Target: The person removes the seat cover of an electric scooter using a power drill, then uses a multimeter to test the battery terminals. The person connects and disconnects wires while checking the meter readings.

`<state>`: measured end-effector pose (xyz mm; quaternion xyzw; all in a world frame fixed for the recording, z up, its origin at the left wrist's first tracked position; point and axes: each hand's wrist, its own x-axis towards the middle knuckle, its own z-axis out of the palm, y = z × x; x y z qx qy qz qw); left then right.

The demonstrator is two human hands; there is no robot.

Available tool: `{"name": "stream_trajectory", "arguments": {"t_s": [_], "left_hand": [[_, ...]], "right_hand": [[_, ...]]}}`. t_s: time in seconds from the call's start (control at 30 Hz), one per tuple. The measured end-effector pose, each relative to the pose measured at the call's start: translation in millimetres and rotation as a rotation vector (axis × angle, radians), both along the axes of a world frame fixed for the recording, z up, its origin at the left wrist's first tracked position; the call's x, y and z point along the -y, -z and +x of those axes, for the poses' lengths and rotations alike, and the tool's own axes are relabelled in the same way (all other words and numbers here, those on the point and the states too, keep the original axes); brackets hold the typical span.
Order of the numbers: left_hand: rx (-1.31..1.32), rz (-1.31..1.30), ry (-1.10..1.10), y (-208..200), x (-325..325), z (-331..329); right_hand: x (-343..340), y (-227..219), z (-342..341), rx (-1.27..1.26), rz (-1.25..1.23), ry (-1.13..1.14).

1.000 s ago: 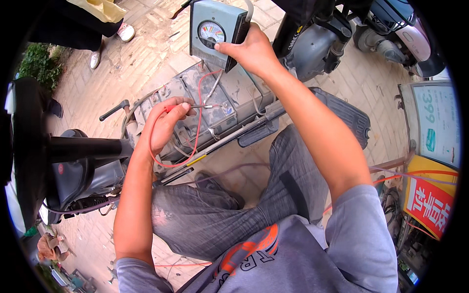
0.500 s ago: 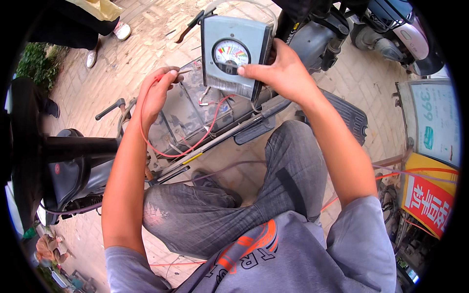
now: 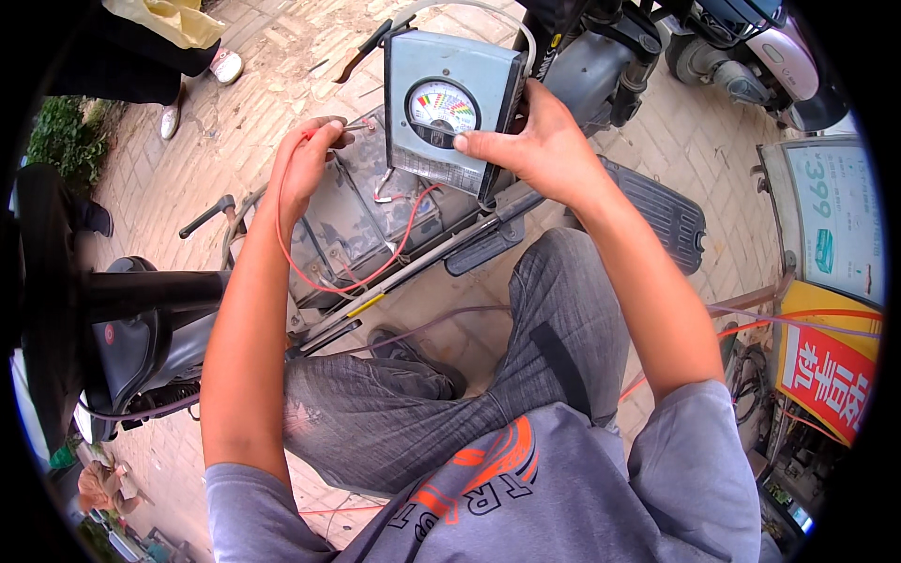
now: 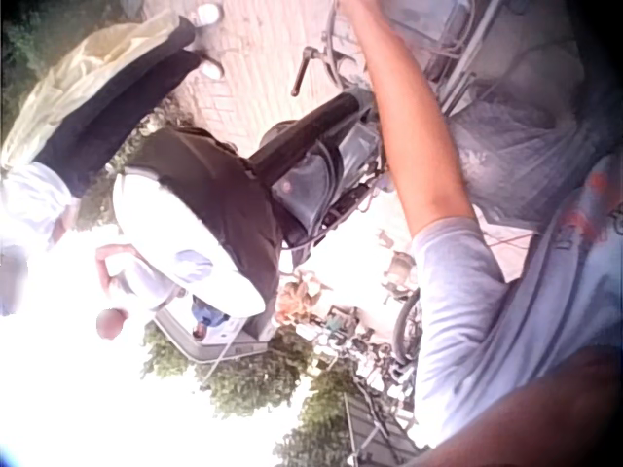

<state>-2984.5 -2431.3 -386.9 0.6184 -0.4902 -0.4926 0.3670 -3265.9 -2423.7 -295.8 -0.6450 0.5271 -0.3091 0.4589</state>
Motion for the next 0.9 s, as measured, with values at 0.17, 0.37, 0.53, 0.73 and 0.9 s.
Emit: {"name": "stream_trajectory", "arguments": {"t_s": [0.17, 0.37, 0.53, 0.73, 0.9], "left_hand": [[0.008, 0.007, 0.009, 2, 5, -2], [0.063, 0.005, 0.065, 0, 8, -4], [0.086, 0.013, 0.064, -2, 8, -4], [0.098, 0.025, 0.05, 0, 9, -5], [0.11, 0.034, 0.056, -1, 10, -6]], "right_hand": [[1, 3, -3, 0.022, -0.012, -0.033], [0, 3, -5, 0.084, 0.037, -0.049], [2, 9, -7, 0.115, -0.002, -0.054], [3, 10, -10, 0.076, -0.005, -0.04], [5, 11, -12, 0.078, -0.001, -0.04]]}}
